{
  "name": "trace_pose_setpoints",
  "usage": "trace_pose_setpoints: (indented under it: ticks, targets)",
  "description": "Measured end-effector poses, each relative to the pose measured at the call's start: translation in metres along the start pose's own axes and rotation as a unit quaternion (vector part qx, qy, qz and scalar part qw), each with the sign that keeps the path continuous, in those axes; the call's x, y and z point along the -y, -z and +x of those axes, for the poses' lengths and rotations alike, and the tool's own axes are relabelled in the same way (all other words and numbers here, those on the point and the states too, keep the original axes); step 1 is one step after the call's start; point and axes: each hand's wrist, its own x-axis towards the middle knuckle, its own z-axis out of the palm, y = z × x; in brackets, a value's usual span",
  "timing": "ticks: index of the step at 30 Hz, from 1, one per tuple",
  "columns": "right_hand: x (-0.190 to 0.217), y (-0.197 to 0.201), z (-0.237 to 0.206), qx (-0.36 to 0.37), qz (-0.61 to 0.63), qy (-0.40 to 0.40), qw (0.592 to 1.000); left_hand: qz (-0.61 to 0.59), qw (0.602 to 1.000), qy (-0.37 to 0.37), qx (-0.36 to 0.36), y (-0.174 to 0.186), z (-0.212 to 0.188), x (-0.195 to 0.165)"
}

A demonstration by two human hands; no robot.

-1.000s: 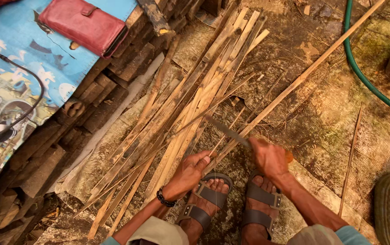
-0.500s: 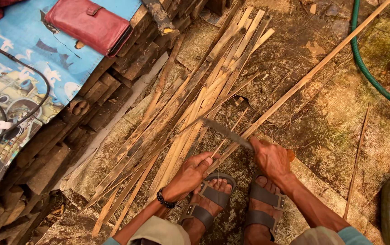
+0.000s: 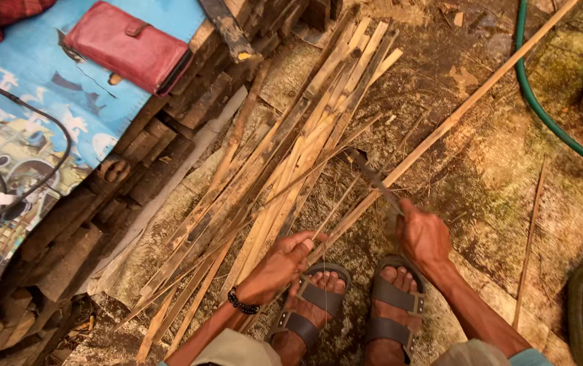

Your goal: The person sits on the ground and splits bamboo into thin strips using a knife, working one stalk at a time. They hold the bamboo upright, drive the knife lengthwise to split it, and place the finished strips on a growing pile beside them.

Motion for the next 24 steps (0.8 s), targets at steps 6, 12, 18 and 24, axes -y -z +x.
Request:
trace_pose_setpoints:
  ticks: [6, 12, 18, 24]
  targets:
    - [0.022, 0.017, 0.003, 0.015, -0.042, 0.051, 0.998, 0.005, 1.0, -0.009, 0.0, 0.0, -0.004, 0.005]
    - [-0.014, 0.026, 0.021, 0.0, 0.017, 0.036, 0.999, 0.059, 0.998, -0.016, -0.017, 0.0, -0.002, 0.008]
    - [-0.017, 0.003, 0.015, 0.058, -0.021, 0.003, 0.998, 0.146, 0.986, -0.05, -0.062, 0.006, 0.008, 0.029]
    - [-0.035, 0.03, 0.031, 0.032, 0.014, -0.047, 0.998, 0.246, 0.951, -0.167, -0.08, 0.011, 0.017, 0.04]
